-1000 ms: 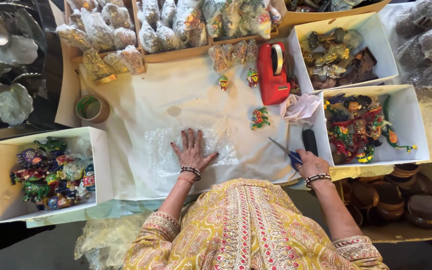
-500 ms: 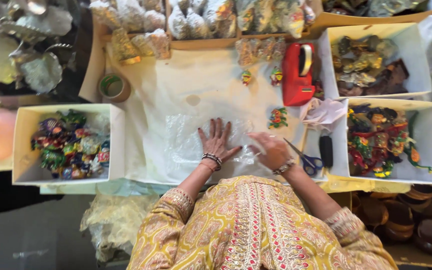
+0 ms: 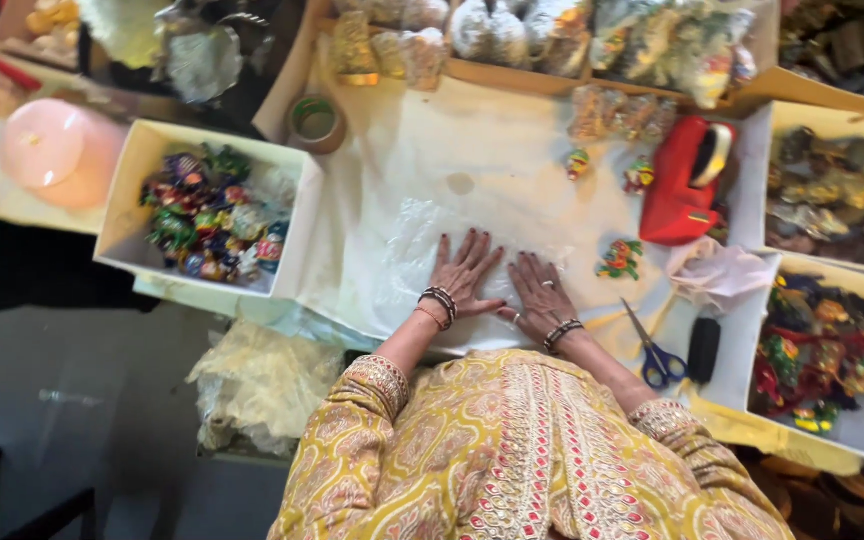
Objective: The person wraps small, colorful figurines in bubble wrap on a table. They use scissors to cut the bubble wrap to size and then fold it around the items. The wrapped figurines are placed into a box alongside other similar items.
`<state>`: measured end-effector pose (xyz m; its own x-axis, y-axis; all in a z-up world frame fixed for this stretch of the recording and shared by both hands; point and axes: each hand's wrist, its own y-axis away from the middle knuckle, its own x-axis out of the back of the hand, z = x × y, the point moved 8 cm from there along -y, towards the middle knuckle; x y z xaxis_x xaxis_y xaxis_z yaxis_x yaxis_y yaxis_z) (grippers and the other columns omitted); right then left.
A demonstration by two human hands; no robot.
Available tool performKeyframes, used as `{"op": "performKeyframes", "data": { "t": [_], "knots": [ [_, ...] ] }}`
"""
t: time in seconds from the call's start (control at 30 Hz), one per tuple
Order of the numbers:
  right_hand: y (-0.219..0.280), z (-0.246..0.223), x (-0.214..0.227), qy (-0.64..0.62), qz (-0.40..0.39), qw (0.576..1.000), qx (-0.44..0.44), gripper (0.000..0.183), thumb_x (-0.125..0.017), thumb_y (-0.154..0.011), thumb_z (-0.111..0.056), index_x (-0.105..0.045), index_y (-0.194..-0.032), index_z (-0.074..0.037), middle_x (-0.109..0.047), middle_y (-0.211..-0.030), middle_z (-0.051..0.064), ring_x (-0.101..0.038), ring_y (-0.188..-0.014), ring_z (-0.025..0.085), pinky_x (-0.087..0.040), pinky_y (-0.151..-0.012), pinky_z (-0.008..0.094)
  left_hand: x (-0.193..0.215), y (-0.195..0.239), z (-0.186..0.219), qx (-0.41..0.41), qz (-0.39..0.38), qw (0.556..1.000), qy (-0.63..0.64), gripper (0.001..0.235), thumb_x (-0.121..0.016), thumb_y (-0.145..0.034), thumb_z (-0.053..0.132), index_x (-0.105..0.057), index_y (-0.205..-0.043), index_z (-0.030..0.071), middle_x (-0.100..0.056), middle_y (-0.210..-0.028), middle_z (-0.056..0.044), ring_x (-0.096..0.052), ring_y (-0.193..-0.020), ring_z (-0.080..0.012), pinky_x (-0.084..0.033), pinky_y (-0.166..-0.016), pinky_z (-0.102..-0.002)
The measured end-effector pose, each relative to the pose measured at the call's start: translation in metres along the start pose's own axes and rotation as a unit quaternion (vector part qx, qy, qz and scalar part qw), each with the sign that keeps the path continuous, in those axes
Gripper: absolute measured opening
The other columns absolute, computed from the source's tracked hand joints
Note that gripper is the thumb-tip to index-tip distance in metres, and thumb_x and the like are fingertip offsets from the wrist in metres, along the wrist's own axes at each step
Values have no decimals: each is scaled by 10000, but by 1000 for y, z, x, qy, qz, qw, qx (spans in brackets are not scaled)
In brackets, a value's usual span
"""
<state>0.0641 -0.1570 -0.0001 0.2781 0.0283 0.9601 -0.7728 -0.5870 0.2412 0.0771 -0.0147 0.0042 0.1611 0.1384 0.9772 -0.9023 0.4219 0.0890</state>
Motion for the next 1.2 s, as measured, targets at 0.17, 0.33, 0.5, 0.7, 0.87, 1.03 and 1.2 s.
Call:
{"op": "performKeyframes", "data": {
  "t": [0.17,0.33,0.5,0.7,0.87,1.03,1.2],
  "knots": [
    [2,-5,2,35,15,999,2,940,-502,-899,-665,-238,-1592,-85,-140,-1685,157,-83,-1569,292,-45,-1247,500,-4,19,-70,96,-3,995,-37,963,-433,-840,832,-191,-1628,335,-97,-1723,-85,-25,-1585,-299,30,-1180,-727],
    [2,-3,2,47,40,998,1,945,-498,-896,-669,-236,-1595,-90,-148,-1684,155,-85,-1568,288,-45,-1251,511,3,38,-116,169,-2,985,-39,931,-432,-854,815,-206,-1630,355,-93,-1730,-78,-53,-1594,-269,28,-1184,-723],
    [-5,4,8,54,23,998,13,927,-489,-904,-681,-246,-1592,-110,-165,-1681,136,-103,-1567,277,-66,-1251,506,5,48,-130,232,50,971,13,920,-477,-849,783,-252,-1617,329,-136,-1713,-81,-93,-1578,-287,42,-1187,-705],
    [-24,28,33,60,6,997,45,677,-560,-940,-494,-413,-1547,-234,-309,-1674,40,-247,-1541,308,-198,-1240,496,1,57,-106,328,136,934,47,809,-530,-922,637,-321,-1607,260,-175,-1706,-115,-91,-1584,-308,40,-1191,-720],
    [-33,14,37,66,40,996,33,650,-604,-937,-425,-445,-1525,-197,-342,-1657,87,-278,-1549,289,-211,-1247,517,6,47,-80,286,146,946,-49,702,-502,-980,507,-314,-1612,266,-172,-1720,-103,-78,-1597,-289,31,-1193,-722],
    [-35,-25,26,20,101,992,68,743,-570,-943,-522,-397,-1549,-129,-290,-1663,126,-243,-1549,323,-165,-1242,570,-12,21,-49,161,130,972,-111,684,-448,-1024,465,-246,-1662,327,-157,-1738,-91,-63,-1607,-272,-7,-1228,-681],
    [-24,-18,6,13,61,998,26,814,-512,-926,-596,-321,-1578,-149,-187,-1685,130,-165,-1556,320,-88,-1220,589,-23,21,-50,123,13,992,-16,738,-344,-1004,656,-159,-1645,341,-109,-1732,-54,-42,-1599,-256,-16,-1203,-705]
  ]
}}
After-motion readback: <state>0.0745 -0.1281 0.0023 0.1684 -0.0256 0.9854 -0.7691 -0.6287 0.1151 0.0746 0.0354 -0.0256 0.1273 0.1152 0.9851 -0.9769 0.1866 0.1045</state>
